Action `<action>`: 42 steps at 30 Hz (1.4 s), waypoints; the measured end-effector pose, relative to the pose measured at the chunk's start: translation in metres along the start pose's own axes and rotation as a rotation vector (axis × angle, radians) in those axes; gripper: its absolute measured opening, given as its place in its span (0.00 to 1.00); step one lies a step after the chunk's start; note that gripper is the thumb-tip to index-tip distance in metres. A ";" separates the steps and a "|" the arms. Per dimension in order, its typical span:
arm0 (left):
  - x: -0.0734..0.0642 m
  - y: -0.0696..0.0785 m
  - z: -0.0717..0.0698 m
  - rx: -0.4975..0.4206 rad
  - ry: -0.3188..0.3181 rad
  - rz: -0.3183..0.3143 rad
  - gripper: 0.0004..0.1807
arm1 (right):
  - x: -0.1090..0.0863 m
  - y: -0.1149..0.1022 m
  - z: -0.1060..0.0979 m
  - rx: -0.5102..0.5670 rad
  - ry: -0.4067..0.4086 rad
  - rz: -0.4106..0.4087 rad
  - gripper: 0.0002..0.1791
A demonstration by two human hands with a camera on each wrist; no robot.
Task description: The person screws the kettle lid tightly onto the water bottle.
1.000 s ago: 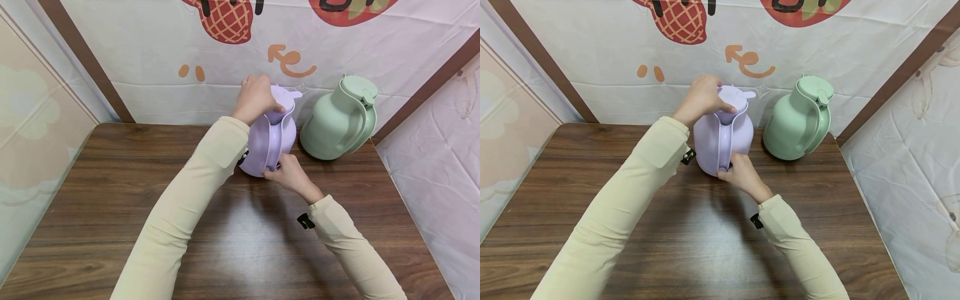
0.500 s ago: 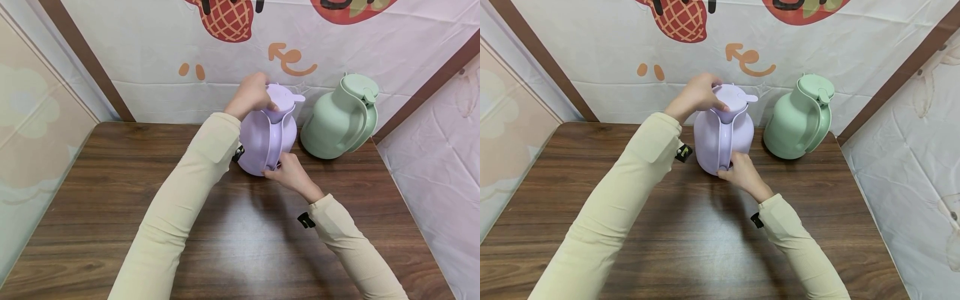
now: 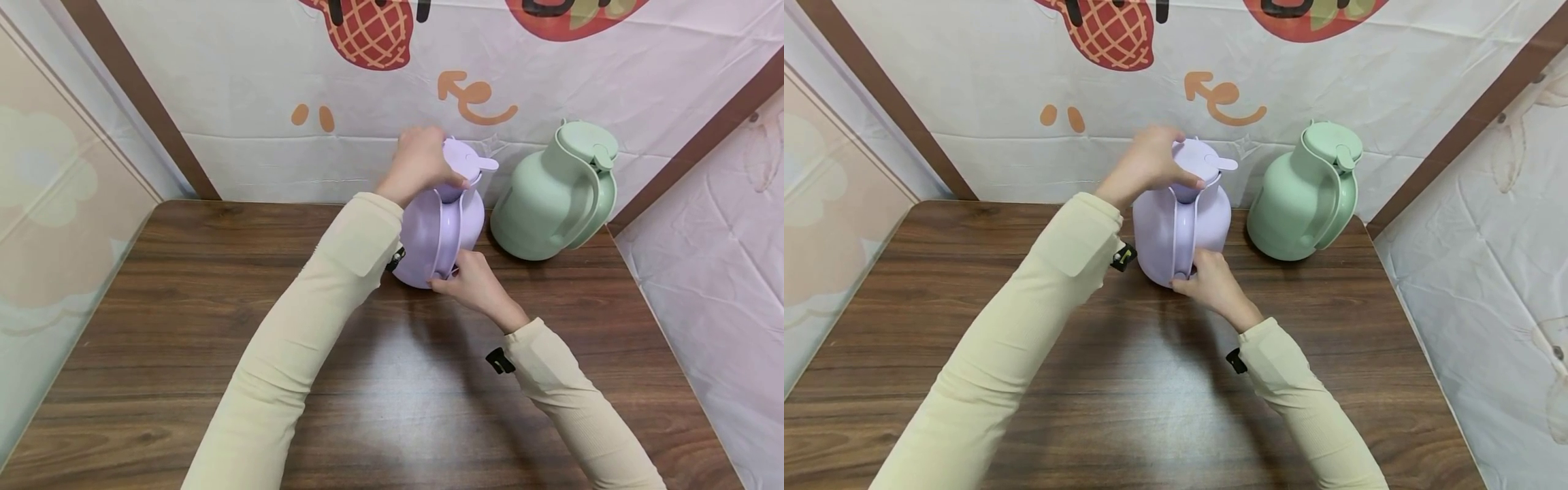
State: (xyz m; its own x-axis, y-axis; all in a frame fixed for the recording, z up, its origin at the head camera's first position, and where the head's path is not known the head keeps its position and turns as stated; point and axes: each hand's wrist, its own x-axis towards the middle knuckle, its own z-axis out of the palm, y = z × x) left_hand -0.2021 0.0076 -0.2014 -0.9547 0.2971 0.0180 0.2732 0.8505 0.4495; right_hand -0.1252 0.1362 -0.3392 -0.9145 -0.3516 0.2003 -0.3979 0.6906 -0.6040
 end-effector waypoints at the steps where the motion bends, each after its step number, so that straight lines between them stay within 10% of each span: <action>1: 0.000 0.001 0.002 0.021 0.011 -0.008 0.32 | 0.000 0.000 0.000 0.001 0.000 0.000 0.09; 8: -0.002 0.005 0.006 0.007 0.026 -0.081 0.37 | 0.000 0.000 0.001 -0.001 0.002 -0.007 0.09; 29: 0.006 -0.006 -0.006 -0.083 -0.113 -0.005 0.38 | 0.001 0.000 0.000 -0.008 -0.004 0.017 0.08; 42: 0.002 0.002 0.004 0.033 0.014 -0.030 0.36 | 0.001 -0.001 0.000 0.005 0.003 0.000 0.11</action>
State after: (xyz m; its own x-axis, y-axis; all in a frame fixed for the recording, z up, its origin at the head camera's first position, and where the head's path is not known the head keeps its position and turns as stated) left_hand -0.2032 0.0121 -0.2039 -0.9640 0.2654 0.0171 0.2478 0.8728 0.4206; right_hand -0.1263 0.1352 -0.3386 -0.9148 -0.3498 0.2022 -0.3972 0.6874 -0.6080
